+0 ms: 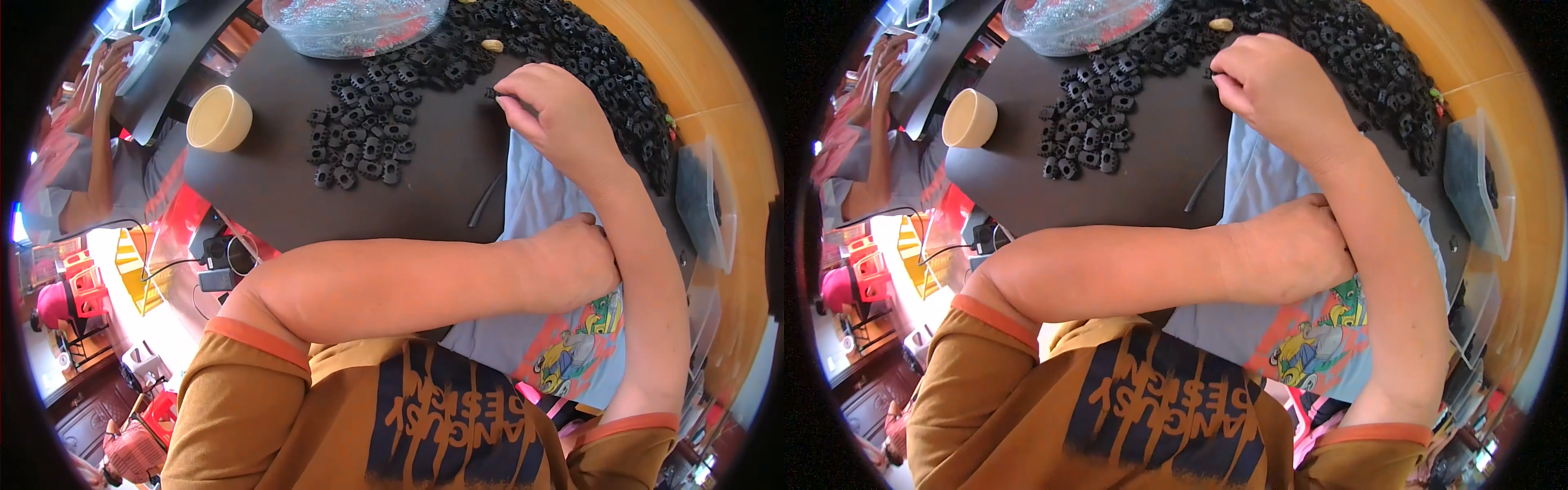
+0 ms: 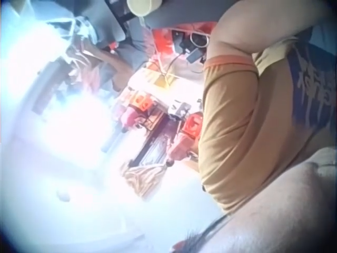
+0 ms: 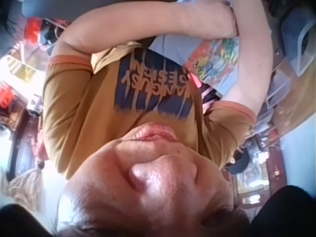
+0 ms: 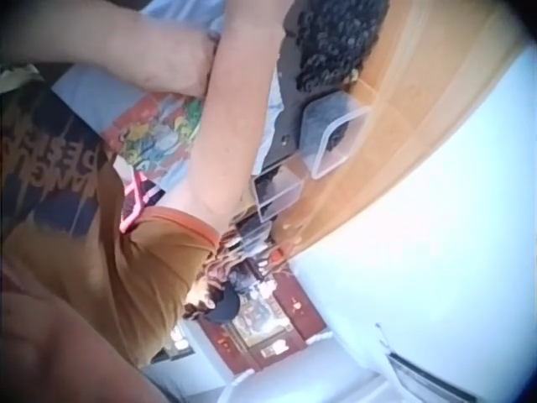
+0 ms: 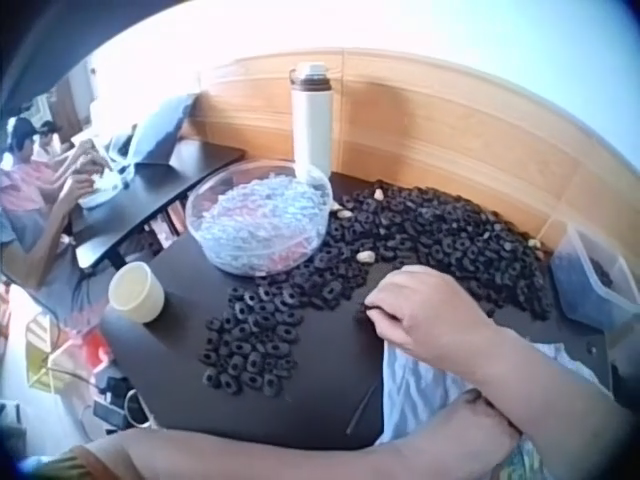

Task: Manual assembly of small black plastic components, possibly for garments, at a workshop table.

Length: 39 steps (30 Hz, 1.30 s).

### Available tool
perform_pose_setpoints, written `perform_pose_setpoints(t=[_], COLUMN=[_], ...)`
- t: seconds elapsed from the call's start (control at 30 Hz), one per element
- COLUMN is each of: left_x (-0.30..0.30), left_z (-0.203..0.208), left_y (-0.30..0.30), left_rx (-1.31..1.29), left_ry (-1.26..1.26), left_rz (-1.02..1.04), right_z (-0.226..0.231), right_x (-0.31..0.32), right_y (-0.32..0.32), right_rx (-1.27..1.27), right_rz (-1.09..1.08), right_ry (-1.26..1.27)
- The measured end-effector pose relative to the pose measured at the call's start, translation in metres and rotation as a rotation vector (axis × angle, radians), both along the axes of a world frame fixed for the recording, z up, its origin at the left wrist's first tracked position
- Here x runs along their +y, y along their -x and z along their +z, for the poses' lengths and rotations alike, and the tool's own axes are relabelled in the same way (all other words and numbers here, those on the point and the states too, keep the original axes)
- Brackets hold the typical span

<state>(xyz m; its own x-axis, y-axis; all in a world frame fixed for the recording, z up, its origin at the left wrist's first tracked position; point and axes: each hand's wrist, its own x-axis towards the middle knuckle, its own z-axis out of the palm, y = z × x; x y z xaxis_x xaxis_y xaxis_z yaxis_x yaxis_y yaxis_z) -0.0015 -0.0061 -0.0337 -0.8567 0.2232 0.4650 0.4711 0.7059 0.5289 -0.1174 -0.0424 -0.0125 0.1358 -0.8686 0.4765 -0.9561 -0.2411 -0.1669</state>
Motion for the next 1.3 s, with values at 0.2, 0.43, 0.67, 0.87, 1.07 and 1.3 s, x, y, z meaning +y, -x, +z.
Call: perform_pose_setpoints(t=[0.2,0.43,0.67,0.87,1.07,1.3], left_x=[-0.002,-0.009,-0.021,-0.017,-0.021,-0.014], left_z=[0.007,0.035,0.057,0.054,0.051,0.044], left_y=[-0.007,-0.007,-0.012,-0.012,-0.011,-0.006], left_rx=[-0.051,-0.359,-0.424,-0.442,-0.384,-0.117], left_ry=[-0.066,-0.639,-0.977,-1.006,-0.773,-0.494], left_rz=[-0.087,0.040,-0.062,-0.006,0.017,0.099], right_z=[0.029,0.028,0.011,0.006,0.009,0.008], right_x=[0.074,0.181,0.194,0.195,0.196,0.201], right_y=[-0.019,-0.020,-0.021,-0.018,-0.020,-0.022], right_rx=[-1.172,-1.377,-1.343,-1.191,-1.228,-1.117], right_rz=[-0.342,-0.280,-0.176,-0.061,-0.084,-0.173], right_ry=[0.040,0.340,0.243,0.088,0.055,0.026])
